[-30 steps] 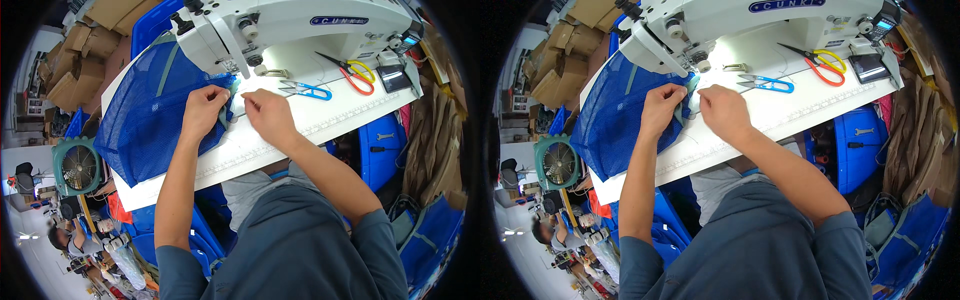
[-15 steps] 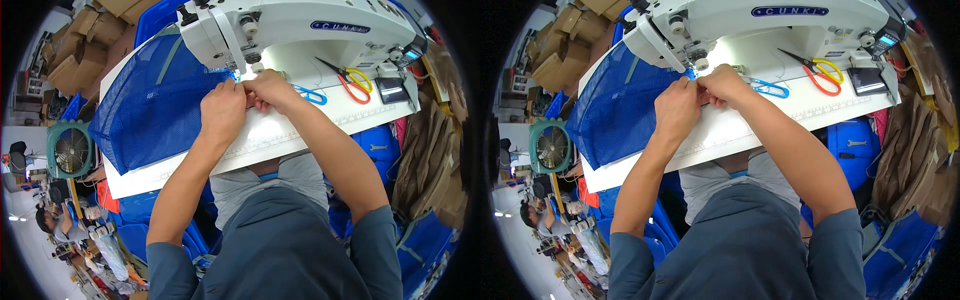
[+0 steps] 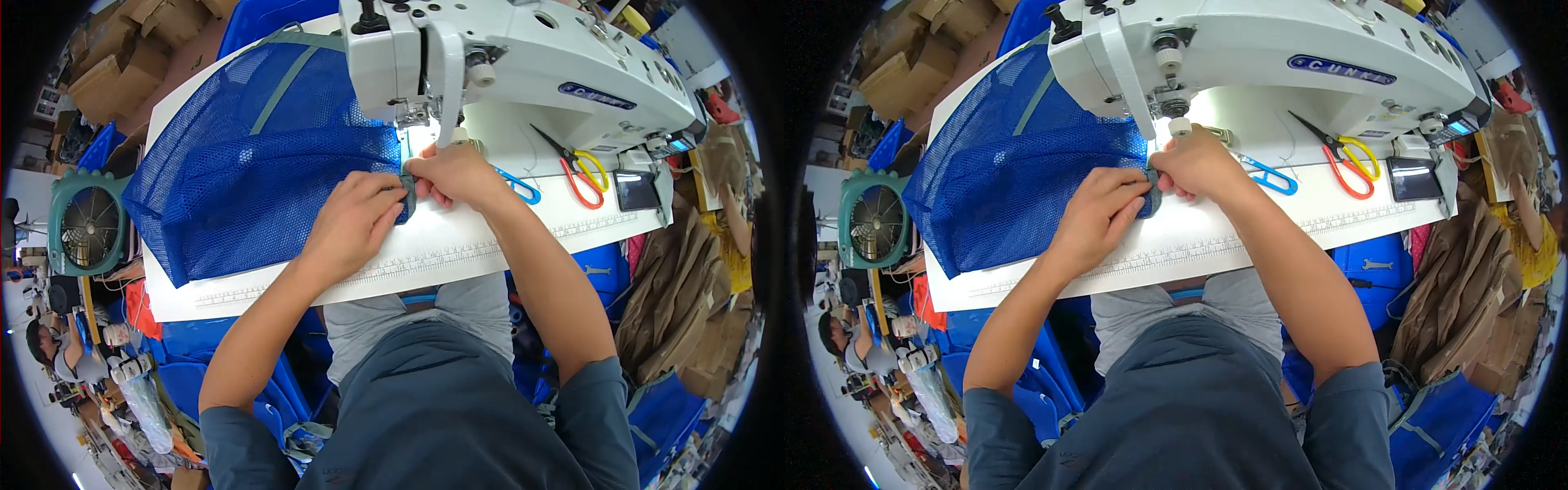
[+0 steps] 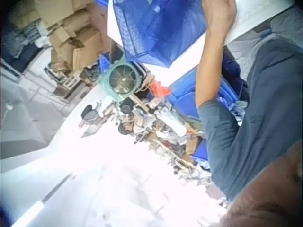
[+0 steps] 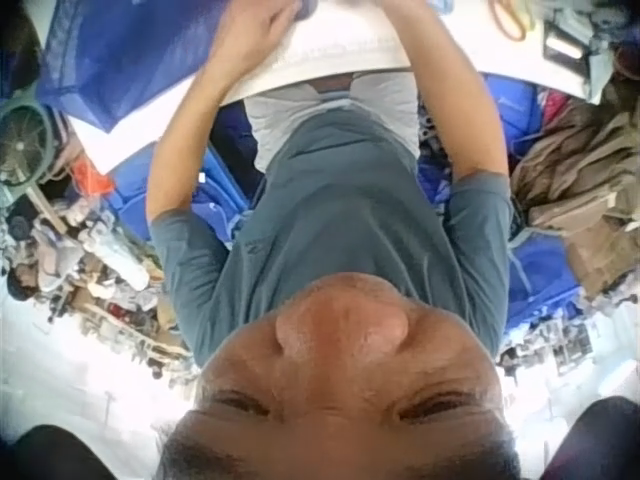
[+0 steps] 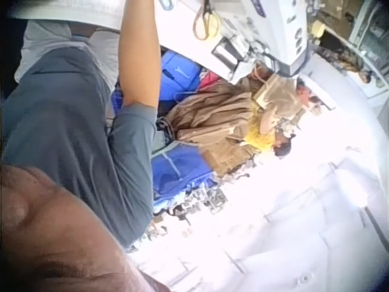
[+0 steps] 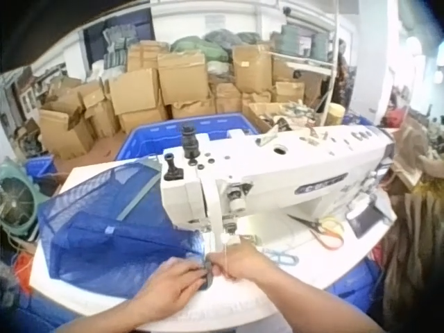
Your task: Sewing a blue mesh bag using an industrial sewing machine.
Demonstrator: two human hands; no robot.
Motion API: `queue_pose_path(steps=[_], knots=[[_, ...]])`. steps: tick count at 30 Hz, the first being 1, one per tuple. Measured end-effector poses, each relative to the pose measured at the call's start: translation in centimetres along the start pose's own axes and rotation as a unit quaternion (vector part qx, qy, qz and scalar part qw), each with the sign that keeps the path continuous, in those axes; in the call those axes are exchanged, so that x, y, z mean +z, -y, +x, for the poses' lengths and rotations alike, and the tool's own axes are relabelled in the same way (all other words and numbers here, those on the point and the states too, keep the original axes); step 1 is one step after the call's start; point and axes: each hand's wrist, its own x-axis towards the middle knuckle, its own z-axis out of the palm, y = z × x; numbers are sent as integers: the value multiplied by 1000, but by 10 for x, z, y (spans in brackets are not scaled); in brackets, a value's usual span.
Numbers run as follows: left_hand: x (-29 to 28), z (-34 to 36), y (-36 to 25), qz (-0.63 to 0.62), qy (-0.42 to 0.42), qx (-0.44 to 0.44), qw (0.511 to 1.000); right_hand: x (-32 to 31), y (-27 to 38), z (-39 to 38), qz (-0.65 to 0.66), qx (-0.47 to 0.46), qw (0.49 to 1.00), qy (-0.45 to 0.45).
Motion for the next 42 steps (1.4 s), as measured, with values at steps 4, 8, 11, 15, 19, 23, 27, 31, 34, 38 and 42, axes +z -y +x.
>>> queue_pose_path(steps=[4, 8, 11, 15, 19, 23, 27, 31, 34, 38, 42], knots=[[13, -8, 3, 104, -41, 60, 992, 11, -8, -3, -200, -86, 973, -74], [17, -10, 14, 29, -72, 36, 996, 24, -18, -16, -318, -161, 914, -194], [12, -7, 15, 82, -62, 73, 992, 38, -39, -16, -289, -254, 872, -303], [14, -8, 15, 138, -66, 93, 984, 45, -49, -17, -225, -342, 854, -321], [12, -8, 15, 131, -66, 88, 985, 46, -47, -20, -196, -338, 867, -311], [10, -9, 15, 117, -61, 89, 987, 51, -42, -24, -218, -313, 870, -312], [9, -10, 16, 90, -67, 98, 989, 56, -45, -21, -247, -343, 835, -352], [9, -10, 19, 80, -69, 97, 990, 58, -44, -21, -255, -366, 822, -354], [8, -9, 18, 79, -64, 97, 990, 58, -44, -19, -243, -364, 828, -352], [6, -8, 18, 59, -67, 97, 991, 59, -44, -18, -250, -363, 826, -352], [9, -7, 20, 35, -96, 85, 991, 59, -41, -19, -289, -408, 788, -359]])
